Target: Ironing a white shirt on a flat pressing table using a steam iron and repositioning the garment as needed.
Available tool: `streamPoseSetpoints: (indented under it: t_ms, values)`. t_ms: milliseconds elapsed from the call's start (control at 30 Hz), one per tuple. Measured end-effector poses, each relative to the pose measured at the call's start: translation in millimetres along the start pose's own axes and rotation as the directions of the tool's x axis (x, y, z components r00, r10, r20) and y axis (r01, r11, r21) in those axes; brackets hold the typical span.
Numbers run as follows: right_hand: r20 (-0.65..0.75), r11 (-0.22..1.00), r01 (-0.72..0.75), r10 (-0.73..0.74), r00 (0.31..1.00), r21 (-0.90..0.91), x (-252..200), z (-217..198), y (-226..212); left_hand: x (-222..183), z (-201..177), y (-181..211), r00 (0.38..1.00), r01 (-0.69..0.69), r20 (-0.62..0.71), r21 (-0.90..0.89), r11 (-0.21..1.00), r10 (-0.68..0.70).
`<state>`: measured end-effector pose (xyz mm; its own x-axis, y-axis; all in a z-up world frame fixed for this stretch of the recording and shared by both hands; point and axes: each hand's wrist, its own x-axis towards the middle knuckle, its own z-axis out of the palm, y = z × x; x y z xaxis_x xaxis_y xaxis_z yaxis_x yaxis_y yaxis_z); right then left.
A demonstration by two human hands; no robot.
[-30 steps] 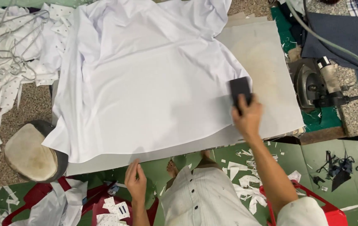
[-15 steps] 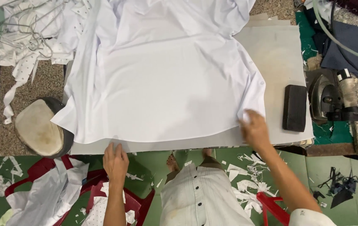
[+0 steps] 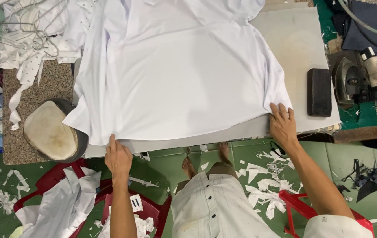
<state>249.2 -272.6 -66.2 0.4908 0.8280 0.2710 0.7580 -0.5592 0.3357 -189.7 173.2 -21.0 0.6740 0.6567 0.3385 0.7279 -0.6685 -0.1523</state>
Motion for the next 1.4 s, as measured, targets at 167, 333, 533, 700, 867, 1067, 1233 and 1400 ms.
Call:
streamPoseSetpoints:
  t_ms: [167,333,533,700,867,1067,1233,1400]
  values:
    - [0.238,1.0,-0.012,0.011,0.971,0.0,-55,-27,-11,-50,-25,-12,0.998,0.018,0.06,-0.123,0.992,-0.01]
    - [0.299,0.998,0.014,0.006,0.954,-0.065,-117,-56,-29,-120,-26,-26,0.999,-0.02,0.043,-0.177,0.984,0.028]
    - [0.355,0.998,-0.039,0.021,0.935,0.043,-152,-68,-38,-154,-22,-31,0.994,0.033,0.104,-0.175,0.984,-0.015]
    - [0.832,0.911,-0.413,0.223,0.508,0.008,-132,-57,-25,-131,-30,-9,0.994,-0.063,-0.106,-0.247,0.967,0.038]
    - [0.295,0.901,-0.213,0.101,0.95,0.378,-48,-67,-11,-64,-43,79,0.977,-0.167,-0.186,-0.36,0.918,0.105]
    - [0.021,0.876,0.01,-0.022,1.0,0.482,43,-39,-29,24,-55,200,0.981,-0.186,-0.079,-0.62,0.762,0.176]
    - [0.059,0.835,0.048,-0.096,0.994,0.548,105,-27,-58,80,-39,207,0.986,-0.015,0.104,-0.733,0.68,0.133]
    - [0.136,0.841,0.024,-0.115,0.984,0.541,160,-14,-89,150,13,175,0.969,-0.006,0.176,-0.689,0.725,0.175]
